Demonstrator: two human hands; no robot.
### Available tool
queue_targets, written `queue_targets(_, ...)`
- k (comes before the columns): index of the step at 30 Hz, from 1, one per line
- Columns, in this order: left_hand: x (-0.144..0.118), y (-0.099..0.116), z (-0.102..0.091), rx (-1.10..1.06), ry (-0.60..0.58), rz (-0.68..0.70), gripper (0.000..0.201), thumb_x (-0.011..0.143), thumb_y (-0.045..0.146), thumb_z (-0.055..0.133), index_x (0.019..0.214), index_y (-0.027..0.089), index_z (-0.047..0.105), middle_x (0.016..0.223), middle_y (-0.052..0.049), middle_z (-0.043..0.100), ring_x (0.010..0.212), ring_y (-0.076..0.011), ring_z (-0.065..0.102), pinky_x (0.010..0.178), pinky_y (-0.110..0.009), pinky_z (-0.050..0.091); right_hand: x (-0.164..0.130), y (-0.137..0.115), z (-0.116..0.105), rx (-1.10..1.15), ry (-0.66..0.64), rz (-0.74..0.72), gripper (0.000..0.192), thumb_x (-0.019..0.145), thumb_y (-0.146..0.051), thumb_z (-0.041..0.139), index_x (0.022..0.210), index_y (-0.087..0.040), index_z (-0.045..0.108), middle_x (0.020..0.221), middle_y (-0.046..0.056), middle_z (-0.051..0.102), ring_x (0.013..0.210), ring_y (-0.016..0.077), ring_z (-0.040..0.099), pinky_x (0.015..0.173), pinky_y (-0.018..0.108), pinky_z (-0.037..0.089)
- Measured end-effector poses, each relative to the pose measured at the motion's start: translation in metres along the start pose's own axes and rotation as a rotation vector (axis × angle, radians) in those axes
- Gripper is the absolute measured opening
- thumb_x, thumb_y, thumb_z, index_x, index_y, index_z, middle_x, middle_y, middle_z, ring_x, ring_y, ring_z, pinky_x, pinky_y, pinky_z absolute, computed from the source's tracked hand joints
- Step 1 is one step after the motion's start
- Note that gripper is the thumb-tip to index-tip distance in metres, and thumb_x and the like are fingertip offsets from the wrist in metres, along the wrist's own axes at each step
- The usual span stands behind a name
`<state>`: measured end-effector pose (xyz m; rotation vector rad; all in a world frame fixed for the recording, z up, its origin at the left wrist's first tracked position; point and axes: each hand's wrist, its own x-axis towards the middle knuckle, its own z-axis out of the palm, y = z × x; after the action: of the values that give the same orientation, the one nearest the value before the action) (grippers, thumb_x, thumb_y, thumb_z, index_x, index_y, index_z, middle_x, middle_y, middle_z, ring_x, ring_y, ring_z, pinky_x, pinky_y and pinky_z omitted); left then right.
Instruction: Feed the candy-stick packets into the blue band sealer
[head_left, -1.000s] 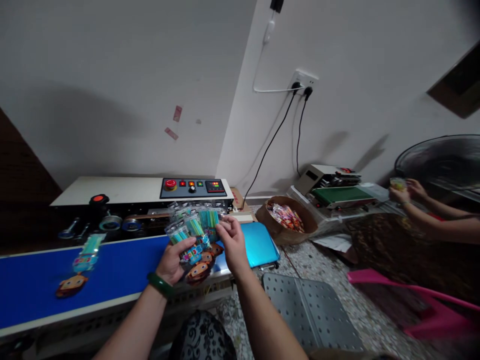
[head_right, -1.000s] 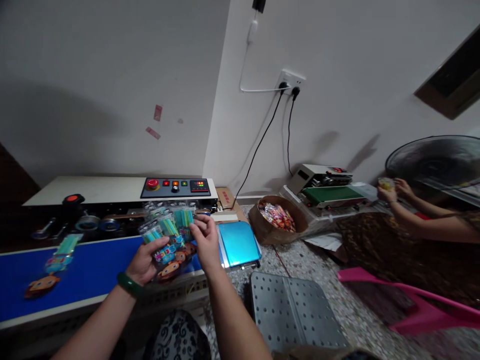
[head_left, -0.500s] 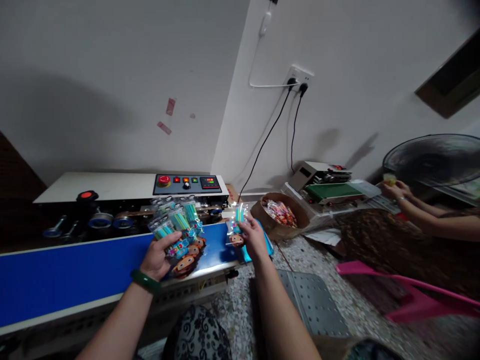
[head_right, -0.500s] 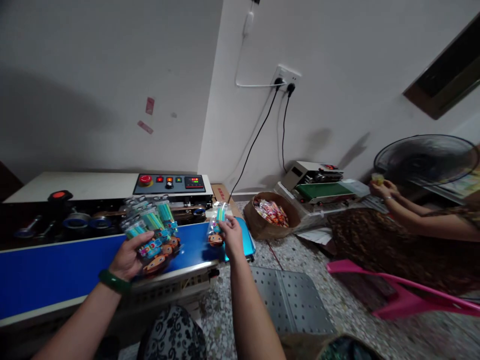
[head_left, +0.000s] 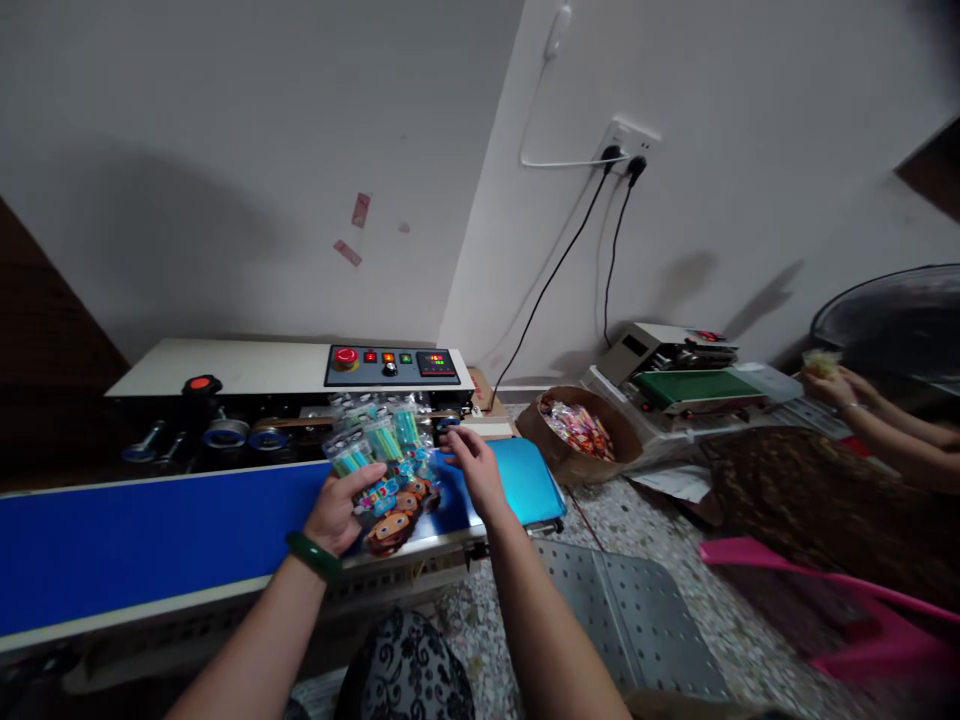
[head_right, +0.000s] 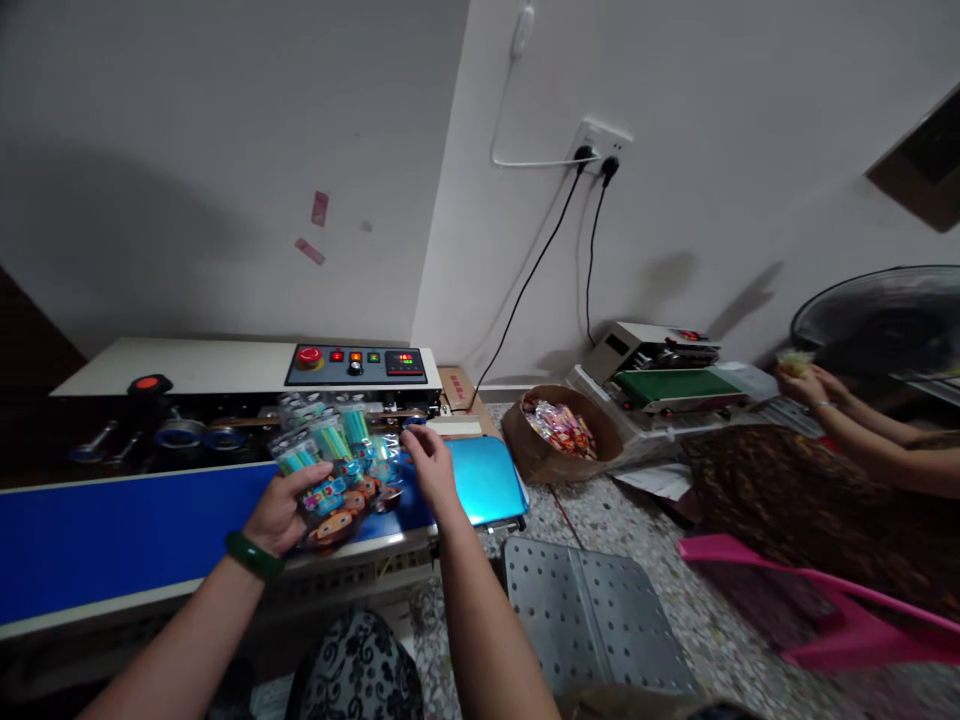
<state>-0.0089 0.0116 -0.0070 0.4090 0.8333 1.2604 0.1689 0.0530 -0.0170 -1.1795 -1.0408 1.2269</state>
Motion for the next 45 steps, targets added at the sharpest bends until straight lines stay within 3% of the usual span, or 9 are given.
queue_targets(3, 0.000, -0.007, 0.003, 0.023, -0.071, 0.017, 0.039, 0.058, 0.011, 0.069, 0.097, 0.011, 0.061, 0.082, -0.009, 0.070, 0.071, -0.0239, 0.065, 0.070, -0.039, 0.052, -0.017, -0.011, 0.017, 0.020, -0.157, -0.147, 0.023, 0.064, -0.034, 0.066, 0.080, -0.018, 0.059, 0.084, 0.001, 0.061, 0.079, 0.0148, 0.056, 0.068, 0.024, 0.044)
queue_targets(9, 0.003, -0.012, 0.006, 0.027, 0.017, -0.003, 0.031, 0.057, 0.013, 0.071, 0.086, 0.009, 0.064, 0.078, -0.009, 0.070, 0.068, -0.0233, 0.065, 0.068, -0.038, 0.053, -0.018, -0.011, 0.010, 0.197, 0.155, -0.238, 0.022, 0.072, -0.037, 0.059, 0.072, -0.019, 0.047, 0.062, -0.005, 0.052, 0.053, 0.0080, 0.049, 0.053, 0.019, 0.041)
queue_targets(14, 0.004, -0.007, 0.006, 0.028, 0.064, -0.031, 0.024, 0.055, 0.012, 0.071, 0.078, 0.008, 0.064, 0.071, -0.009, 0.070, 0.063, -0.0220, 0.065, 0.066, -0.037, 0.054, -0.005, -0.003, -0.036, 0.234, 0.215, -0.027, 0.031, 0.064, -0.037, 0.062, 0.084, -0.022, 0.045, 0.061, -0.006, 0.055, 0.046, 0.0097, 0.050, 0.044, 0.020, 0.040)
queue_targets(19, 0.001, -0.005, 0.007, 0.031, 0.028, -0.022, 0.032, 0.054, 0.010, 0.071, 0.086, 0.010, 0.064, 0.074, -0.008, 0.070, 0.064, -0.0223, 0.065, 0.065, -0.036, 0.054, 0.014, 0.015, -0.060, -0.067, 0.155, 0.202, 0.021, 0.054, -0.029, 0.065, 0.063, -0.016, 0.052, 0.050, -0.003, 0.052, 0.041, 0.0098, 0.047, 0.040, 0.021, 0.036)
queue_targets(23, 0.000, -0.006, 0.008, 0.041, 0.000, -0.033, 0.033, 0.055, 0.011, 0.071, 0.087, 0.009, 0.064, 0.076, -0.009, 0.070, 0.065, -0.0230, 0.065, 0.066, -0.038, 0.054, 0.028, 0.020, -0.046, -0.150, 0.084, 0.201, 0.020, 0.050, -0.026, 0.070, 0.054, -0.014, 0.054, 0.046, -0.002, 0.051, 0.040, 0.0099, 0.046, 0.040, 0.021, 0.035)
queue_targets(27, 0.002, -0.009, 0.008, 0.032, -0.038, -0.037, 0.032, 0.057, 0.012, 0.070, 0.088, 0.009, 0.064, 0.080, -0.010, 0.070, 0.070, -0.0244, 0.065, 0.070, -0.040, 0.052, 0.018, 0.005, -0.022, -0.132, 0.078, 0.059, 0.024, 0.058, -0.034, 0.067, 0.073, -0.016, 0.060, 0.069, 0.002, 0.061, 0.063, 0.0143, 0.056, 0.052, 0.022, 0.043)
queue_targets(31, 0.002, -0.011, 0.007, 0.051, -0.096, -0.063, 0.032, 0.057, 0.013, 0.070, 0.088, 0.008, 0.065, 0.079, -0.012, 0.070, 0.068, -0.0254, 0.065, 0.068, -0.039, 0.052, -0.010, -0.016, -0.003, -0.060, -0.234, -0.107, 0.023, 0.067, -0.034, 0.063, 0.084, -0.019, 0.062, 0.086, 0.003, 0.062, 0.081, 0.0173, 0.056, 0.068, 0.027, 0.047)
queue_targets(34, 0.000, -0.012, 0.009, 0.060, -0.112, -0.073, 0.035, 0.055, 0.012, 0.070, 0.090, 0.010, 0.065, 0.076, -0.011, 0.070, 0.064, -0.0247, 0.065, 0.063, -0.037, 0.053, -0.024, -0.025, 0.002, -0.048, -0.304, -0.100, 0.018, 0.069, -0.034, 0.062, 0.081, -0.019, 0.064, 0.082, 0.001, 0.062, 0.080, 0.0167, 0.056, 0.070, 0.026, 0.046)
queue_targets(45, 0.004, -0.022, 0.013, 0.031, -0.098, -0.053, 0.033, 0.060, 0.014, 0.069, 0.092, 0.008, 0.064, 0.086, -0.012, 0.069, 0.073, -0.0250, 0.065, 0.072, -0.040, 0.052, -0.030, -0.010, 0.005, 0.063, 0.121, -0.243, 0.019, 0.075, -0.037, 0.056, 0.072, -0.019, 0.052, 0.073, -0.001, 0.058, 0.069, 0.0115, 0.052, 0.063, 0.021, 0.041)
